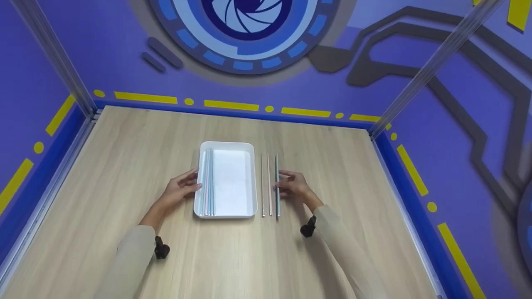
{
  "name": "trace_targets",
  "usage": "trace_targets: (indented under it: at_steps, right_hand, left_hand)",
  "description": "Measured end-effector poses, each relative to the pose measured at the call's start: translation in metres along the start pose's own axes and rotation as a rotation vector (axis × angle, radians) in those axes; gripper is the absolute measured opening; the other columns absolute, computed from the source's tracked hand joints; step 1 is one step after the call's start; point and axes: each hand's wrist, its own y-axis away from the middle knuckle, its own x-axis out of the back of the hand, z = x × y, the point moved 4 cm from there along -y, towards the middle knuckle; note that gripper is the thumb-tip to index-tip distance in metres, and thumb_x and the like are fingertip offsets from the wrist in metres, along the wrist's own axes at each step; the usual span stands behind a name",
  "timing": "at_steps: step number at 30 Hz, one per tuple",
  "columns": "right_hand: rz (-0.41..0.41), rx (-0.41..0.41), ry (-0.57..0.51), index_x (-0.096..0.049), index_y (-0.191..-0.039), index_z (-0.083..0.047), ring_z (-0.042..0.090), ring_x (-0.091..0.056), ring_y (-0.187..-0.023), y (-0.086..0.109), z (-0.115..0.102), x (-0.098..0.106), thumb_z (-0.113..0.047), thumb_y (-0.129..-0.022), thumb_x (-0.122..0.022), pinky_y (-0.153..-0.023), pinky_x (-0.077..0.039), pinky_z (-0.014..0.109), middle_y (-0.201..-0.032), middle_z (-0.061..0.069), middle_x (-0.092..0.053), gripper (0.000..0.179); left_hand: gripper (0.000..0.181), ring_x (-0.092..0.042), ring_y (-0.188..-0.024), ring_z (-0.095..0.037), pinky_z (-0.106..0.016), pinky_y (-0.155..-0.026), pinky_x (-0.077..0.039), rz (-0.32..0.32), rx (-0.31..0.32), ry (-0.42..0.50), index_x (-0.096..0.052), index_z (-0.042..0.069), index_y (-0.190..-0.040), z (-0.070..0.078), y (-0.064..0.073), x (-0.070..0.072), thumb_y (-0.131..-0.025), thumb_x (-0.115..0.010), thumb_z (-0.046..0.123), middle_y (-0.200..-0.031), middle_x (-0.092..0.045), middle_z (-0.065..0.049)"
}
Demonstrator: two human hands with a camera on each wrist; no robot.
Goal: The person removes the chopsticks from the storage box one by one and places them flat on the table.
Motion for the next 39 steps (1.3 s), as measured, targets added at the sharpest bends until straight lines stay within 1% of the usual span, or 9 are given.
trace_targets:
  at_steps: [7, 12, 18, 21, 27, 30, 33, 36, 39]
  right_hand:
    - [0.03, -0.029, 0.048, -0.056, -0.144, -0.002, 0.018, -0.074, -0.07, -0.0027, 0.0044, 0.002, 0.004, -0.088, -0.074, -0.064, -0.064, 0.031, -0.101, 0.017, -0.077, 0.059]
    - [0.041, -0.024, 0.096, -0.057, -0.143, -0.002, 0.019, -0.075, -0.073, -0.0022, -0.0003, -0.0013, 0.004, -0.09, -0.071, -0.067, -0.064, 0.033, -0.106, 0.02, -0.076, 0.056]
    - [0.069, -0.014, 0.118, -0.062, -0.138, -0.001, 0.022, -0.078, -0.077, -0.0011, -0.0028, -0.0021, 0.004, -0.089, -0.073, -0.065, -0.064, 0.033, -0.104, 0.021, -0.077, 0.05]
    - [0.086, -0.004, 0.119, -0.064, -0.135, 0.0, 0.019, -0.076, -0.075, -0.0009, -0.0024, -0.0025, 0.002, -0.089, -0.075, -0.065, -0.064, 0.032, -0.099, 0.017, -0.077, 0.048]
    - [0.126, 0.034, 0.138, -0.067, -0.132, 0.0, 0.014, -0.072, -0.07, -0.0013, 0.0004, -0.003, -0.001, -0.088, -0.077, -0.062, -0.063, 0.029, -0.093, 0.012, -0.075, 0.045]
    - [0.129, 0.044, 0.145, -0.067, -0.131, 0.001, 0.015, -0.072, -0.07, -0.0015, 0.0015, -0.0032, -0.002, -0.088, -0.078, -0.062, -0.063, 0.029, -0.092, 0.011, -0.074, 0.045]
    - [0.13, 0.063, 0.146, -0.067, -0.129, 0.002, 0.017, -0.073, -0.072, -0.0018, 0.0021, -0.0031, -0.004, -0.089, -0.078, -0.064, -0.064, 0.03, -0.093, 0.014, -0.075, 0.042]
    - [0.136, 0.084, 0.132, -0.068, -0.127, 0.004, 0.02, -0.074, -0.075, -0.002, 0.0024, -0.0027, -0.005, -0.09, -0.076, -0.065, -0.064, 0.031, -0.096, 0.017, -0.077, 0.038]
    - [0.137, 0.097, 0.119, -0.067, -0.127, 0.005, 0.022, -0.075, -0.078, -0.0021, -0.0013, -0.0026, -0.004, -0.093, -0.072, -0.066, -0.064, 0.033, -0.097, 0.017, -0.078, 0.036]
  left_hand:
    - [0.073, -0.058, -0.12, -0.014, -0.028, -0.095, -0.058, -0.005, 0.011, 0.002, -0.037, 0.016, -0.159, 0.0018, -0.0006, -0.0014, -0.096, -0.073, 0.021, -0.153, -0.047, -0.02]
    - [0.072, -0.059, -0.118, -0.013, -0.027, -0.094, -0.058, -0.004, 0.002, 0.001, -0.037, 0.016, -0.159, 0.0025, -0.0016, -0.0011, -0.096, -0.073, 0.02, -0.153, -0.048, -0.021]
    - [0.071, -0.06, -0.115, -0.012, -0.025, -0.088, -0.059, -0.018, -0.011, 0.023, -0.037, 0.012, -0.159, 0.0045, -0.0031, -0.0019, -0.097, -0.071, 0.017, -0.152, -0.047, -0.023]
    - [0.071, -0.06, -0.115, -0.011, -0.024, -0.088, -0.059, -0.013, -0.017, 0.018, -0.037, 0.012, -0.158, 0.0051, -0.0044, -0.0015, -0.097, -0.072, 0.017, -0.151, -0.048, -0.024]
    - [0.071, -0.059, -0.117, -0.013, -0.023, -0.093, -0.057, -0.011, -0.03, 0.014, -0.038, 0.011, -0.158, 0.0031, -0.0066, -0.0029, -0.096, -0.072, 0.016, -0.152, -0.048, -0.023]
    - [0.071, -0.06, -0.116, -0.012, -0.024, -0.093, -0.057, -0.005, -0.025, 0.008, -0.038, 0.012, -0.158, 0.0007, -0.0064, -0.0032, -0.096, -0.072, 0.017, -0.152, -0.048, -0.022]
    - [0.071, -0.061, -0.117, -0.012, -0.026, -0.093, -0.058, -0.01, -0.02, 0.005, -0.038, 0.014, -0.159, -0.0005, -0.0055, -0.0024, -0.096, -0.072, 0.018, -0.152, -0.048, -0.022]
    - [0.072, -0.061, -0.117, -0.012, -0.027, -0.093, -0.059, -0.007, -0.01, 0.004, -0.038, 0.014, -0.159, -0.0015, -0.0042, -0.0002, -0.096, -0.072, 0.018, -0.152, -0.048, -0.022]
    - [0.072, -0.061, -0.117, -0.012, -0.027, -0.093, -0.058, -0.006, -0.008, -0.003, -0.037, 0.014, -0.159, -0.0005, -0.0036, 0.0021, -0.096, -0.072, 0.018, -0.153, -0.047, -0.023]
